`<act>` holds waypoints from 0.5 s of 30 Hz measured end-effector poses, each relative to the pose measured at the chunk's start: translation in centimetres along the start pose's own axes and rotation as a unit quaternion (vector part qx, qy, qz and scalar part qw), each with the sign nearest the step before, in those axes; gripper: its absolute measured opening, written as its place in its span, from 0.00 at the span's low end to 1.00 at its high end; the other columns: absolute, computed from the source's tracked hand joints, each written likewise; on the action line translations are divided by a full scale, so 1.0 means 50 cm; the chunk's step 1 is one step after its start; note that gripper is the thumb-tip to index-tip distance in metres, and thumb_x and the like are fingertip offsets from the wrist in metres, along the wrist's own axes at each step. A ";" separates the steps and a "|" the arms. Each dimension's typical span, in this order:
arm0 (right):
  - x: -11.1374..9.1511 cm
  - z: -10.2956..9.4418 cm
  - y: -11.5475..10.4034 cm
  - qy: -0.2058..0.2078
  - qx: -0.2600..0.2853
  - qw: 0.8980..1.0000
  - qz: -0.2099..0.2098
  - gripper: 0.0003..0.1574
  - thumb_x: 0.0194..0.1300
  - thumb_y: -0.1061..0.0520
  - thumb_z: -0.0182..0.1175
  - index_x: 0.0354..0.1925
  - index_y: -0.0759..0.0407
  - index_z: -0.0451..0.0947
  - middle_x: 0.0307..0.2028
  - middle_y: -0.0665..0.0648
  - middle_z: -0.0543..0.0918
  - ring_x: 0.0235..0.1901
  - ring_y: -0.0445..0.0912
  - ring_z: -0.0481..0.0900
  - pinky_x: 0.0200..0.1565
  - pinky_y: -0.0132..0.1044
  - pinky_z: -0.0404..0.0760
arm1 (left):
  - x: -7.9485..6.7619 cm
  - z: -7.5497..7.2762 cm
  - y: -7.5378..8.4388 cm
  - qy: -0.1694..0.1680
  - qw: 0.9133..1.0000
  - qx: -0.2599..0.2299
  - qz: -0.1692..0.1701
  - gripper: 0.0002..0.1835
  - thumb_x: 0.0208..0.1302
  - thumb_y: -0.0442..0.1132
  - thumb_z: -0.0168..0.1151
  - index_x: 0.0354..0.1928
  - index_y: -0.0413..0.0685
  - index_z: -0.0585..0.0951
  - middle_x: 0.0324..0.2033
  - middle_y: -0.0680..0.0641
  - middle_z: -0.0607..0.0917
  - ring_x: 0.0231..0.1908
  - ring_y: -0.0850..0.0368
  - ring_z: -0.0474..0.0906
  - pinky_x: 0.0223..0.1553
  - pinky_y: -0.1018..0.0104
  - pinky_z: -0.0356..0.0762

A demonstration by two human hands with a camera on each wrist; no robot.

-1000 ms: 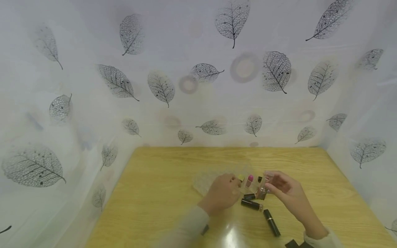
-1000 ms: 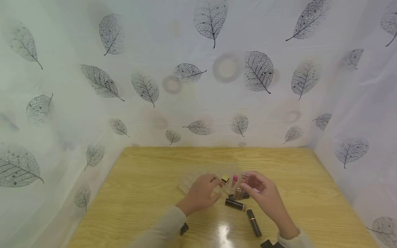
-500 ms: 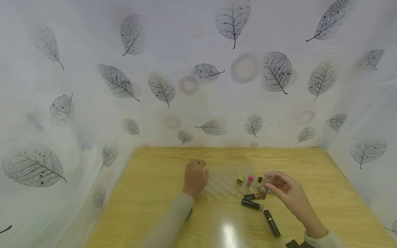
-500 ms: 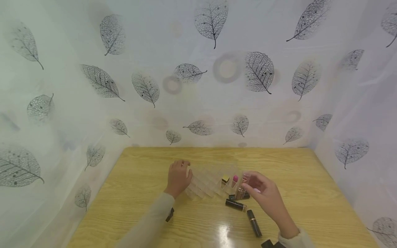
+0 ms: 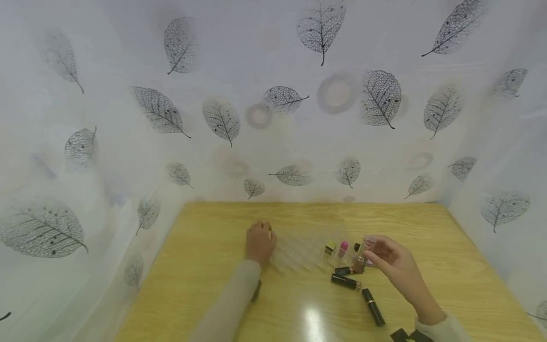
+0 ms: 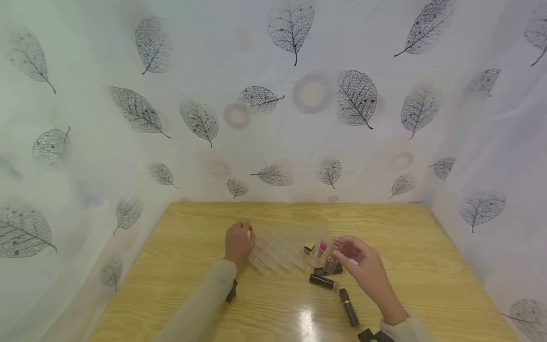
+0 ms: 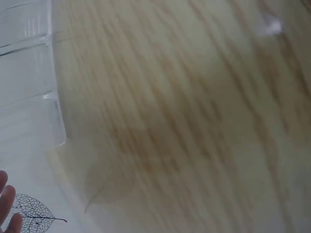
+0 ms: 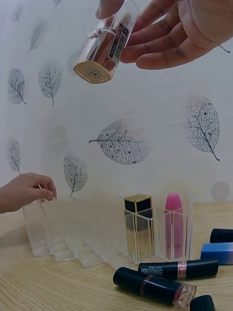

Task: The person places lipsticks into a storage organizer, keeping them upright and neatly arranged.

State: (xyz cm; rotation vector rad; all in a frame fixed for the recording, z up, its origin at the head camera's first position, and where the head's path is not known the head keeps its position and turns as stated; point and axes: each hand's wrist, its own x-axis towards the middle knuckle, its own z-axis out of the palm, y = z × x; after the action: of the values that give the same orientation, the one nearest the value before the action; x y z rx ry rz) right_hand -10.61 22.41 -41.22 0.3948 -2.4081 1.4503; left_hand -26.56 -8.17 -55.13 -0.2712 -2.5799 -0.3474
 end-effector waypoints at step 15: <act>0.040 0.101 0.127 0.092 -0.059 0.994 0.018 0.16 0.56 0.64 0.64 0.45 0.67 0.77 0.35 0.62 0.85 0.32 0.23 0.76 0.35 0.19 0.77 | -0.013 -0.002 0.003 -0.015 1.000 0.001 0.000 0.07 0.59 0.40 0.54 0.32 0.46 0.79 0.27 0.48 0.77 0.30 0.53 0.73 0.35 0.57 0.74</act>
State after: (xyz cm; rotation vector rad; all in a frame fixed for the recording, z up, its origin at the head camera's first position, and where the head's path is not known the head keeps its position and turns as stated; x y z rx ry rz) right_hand -15.42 20.65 -47.78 0.1837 -2.3476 1.2905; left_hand -25.93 -8.16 -55.40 -0.2779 -2.6103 -0.3443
